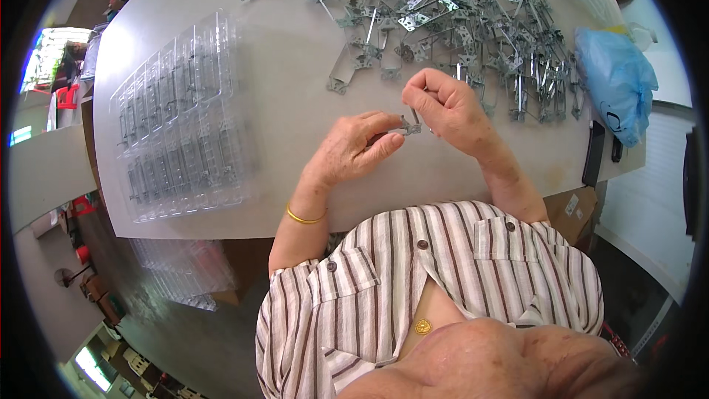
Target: The person assembles metal components by fitting small pins into metal brackets by hand, then places the assembled pieces into the compartments of a plastic tray.
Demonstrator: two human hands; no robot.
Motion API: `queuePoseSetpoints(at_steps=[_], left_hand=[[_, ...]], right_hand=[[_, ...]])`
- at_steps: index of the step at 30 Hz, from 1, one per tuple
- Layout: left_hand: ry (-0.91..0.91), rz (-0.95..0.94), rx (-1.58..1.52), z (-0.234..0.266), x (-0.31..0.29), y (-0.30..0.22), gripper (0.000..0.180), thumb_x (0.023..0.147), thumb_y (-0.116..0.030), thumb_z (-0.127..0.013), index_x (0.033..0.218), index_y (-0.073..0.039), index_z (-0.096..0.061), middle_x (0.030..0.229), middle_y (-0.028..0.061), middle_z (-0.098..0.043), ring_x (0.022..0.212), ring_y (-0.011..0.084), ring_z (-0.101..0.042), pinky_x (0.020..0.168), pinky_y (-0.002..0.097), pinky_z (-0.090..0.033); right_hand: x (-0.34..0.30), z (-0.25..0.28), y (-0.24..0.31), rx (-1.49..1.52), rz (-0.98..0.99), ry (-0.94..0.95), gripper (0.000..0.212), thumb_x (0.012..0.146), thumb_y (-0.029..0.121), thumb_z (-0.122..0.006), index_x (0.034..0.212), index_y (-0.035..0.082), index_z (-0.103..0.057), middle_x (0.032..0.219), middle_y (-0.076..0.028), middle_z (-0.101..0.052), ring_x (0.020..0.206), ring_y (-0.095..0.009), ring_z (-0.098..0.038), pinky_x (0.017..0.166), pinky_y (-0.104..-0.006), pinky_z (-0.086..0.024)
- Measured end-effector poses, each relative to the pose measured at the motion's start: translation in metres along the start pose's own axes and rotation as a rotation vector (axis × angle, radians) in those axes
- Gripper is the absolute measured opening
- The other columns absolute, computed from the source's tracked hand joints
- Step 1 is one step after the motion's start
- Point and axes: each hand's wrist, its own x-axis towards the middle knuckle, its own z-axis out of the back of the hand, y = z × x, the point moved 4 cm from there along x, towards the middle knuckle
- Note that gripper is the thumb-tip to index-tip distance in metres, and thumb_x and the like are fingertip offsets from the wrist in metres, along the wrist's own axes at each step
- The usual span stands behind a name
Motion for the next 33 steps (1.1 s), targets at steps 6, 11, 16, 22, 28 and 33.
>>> queuePoseSetpoints(at_steps=[6, 11, 16, 22, 28, 33], left_hand=[[-0.123, 0.212, -0.539, 0.009, -0.003, 0.011, 0.050, 0.102, -0.043, -0.050, 0.108, 0.003, -0.068, 0.069, -0.0003, -0.051, 0.058, 0.0081, -0.039, 0.052, 0.0238, -0.029], [-0.202, 0.249, -0.631, 0.016, -0.003, 0.020, 0.055, 0.103, -0.045, -0.046, 0.111, 0.005, -0.067, 0.068, 0.0003, -0.049, 0.055, 0.0066, -0.035, 0.050, 0.0222, -0.025], [-0.206, 0.250, -0.631, 0.015, -0.002, 0.022, 0.056, 0.103, -0.046, -0.045, 0.111, 0.006, -0.066, 0.068, 0.0006, -0.049, 0.055, 0.0067, -0.035, 0.050, 0.0221, -0.025], [-0.213, 0.234, -0.606, 0.014, -0.001, 0.019, 0.055, 0.103, -0.045, -0.047, 0.111, 0.005, -0.067, 0.066, -0.0013, -0.046, 0.055, 0.0066, -0.034, 0.051, 0.0227, -0.025], [-0.169, 0.167, -0.470, 0.017, 0.000, 0.015, 0.051, 0.103, -0.042, -0.050, 0.107, 0.005, -0.067, 0.066, -0.0052, -0.041, 0.058, 0.0057, -0.033, 0.054, 0.0228, -0.026], [-0.107, 0.168, -0.329, 0.014, -0.002, 0.019, 0.044, 0.101, -0.040, -0.057, 0.102, 0.002, -0.070, 0.066, -0.0049, -0.040, 0.061, 0.0059, -0.036, 0.053, 0.0253, -0.030]], right_hand=[[-0.002, 0.006, 0.006, 0.204, -0.022, -0.177, 0.017, 0.102, 0.021, -0.059, 0.099, 0.005, -0.060, 0.066, 0.005, -0.054, 0.055, -0.002, -0.049, 0.048, -0.0188, -0.038], [-0.005, -0.005, 0.009, 0.200, -0.024, -0.049, 0.012, 0.101, 0.016, -0.060, 0.101, 0.004, -0.059, 0.077, 0.003, -0.059, 0.067, -0.002, -0.054, 0.055, -0.0195, -0.042], [-0.003, -0.009, -0.004, 0.115, 0.035, 0.001, 0.009, 0.100, 0.012, -0.060, 0.102, 0.003, -0.060, 0.079, 0.005, -0.057, 0.069, -0.001, -0.048, 0.059, -0.0200, -0.039], [-0.001, -0.010, -0.013, 0.076, 0.081, 0.000, 0.009, 0.099, 0.011, -0.060, 0.102, 0.003, -0.060, 0.075, 0.007, -0.055, 0.068, -0.001, -0.046, 0.058, -0.0205, -0.037], [-0.005, -0.007, -0.010, 0.000, 0.003, -0.010, 0.013, 0.098, 0.011, -0.060, 0.108, 0.003, -0.058, 0.081, 0.005, -0.055, 0.070, -0.001, -0.047, 0.060, -0.0199, -0.039], [-0.004, -0.004, -0.008, 0.014, 0.007, 0.027, 0.019, 0.098, 0.011, -0.058, 0.116, 0.003, -0.056, 0.083, 0.003, -0.057, 0.068, -0.002, -0.050, 0.059, -0.0198, -0.042]])
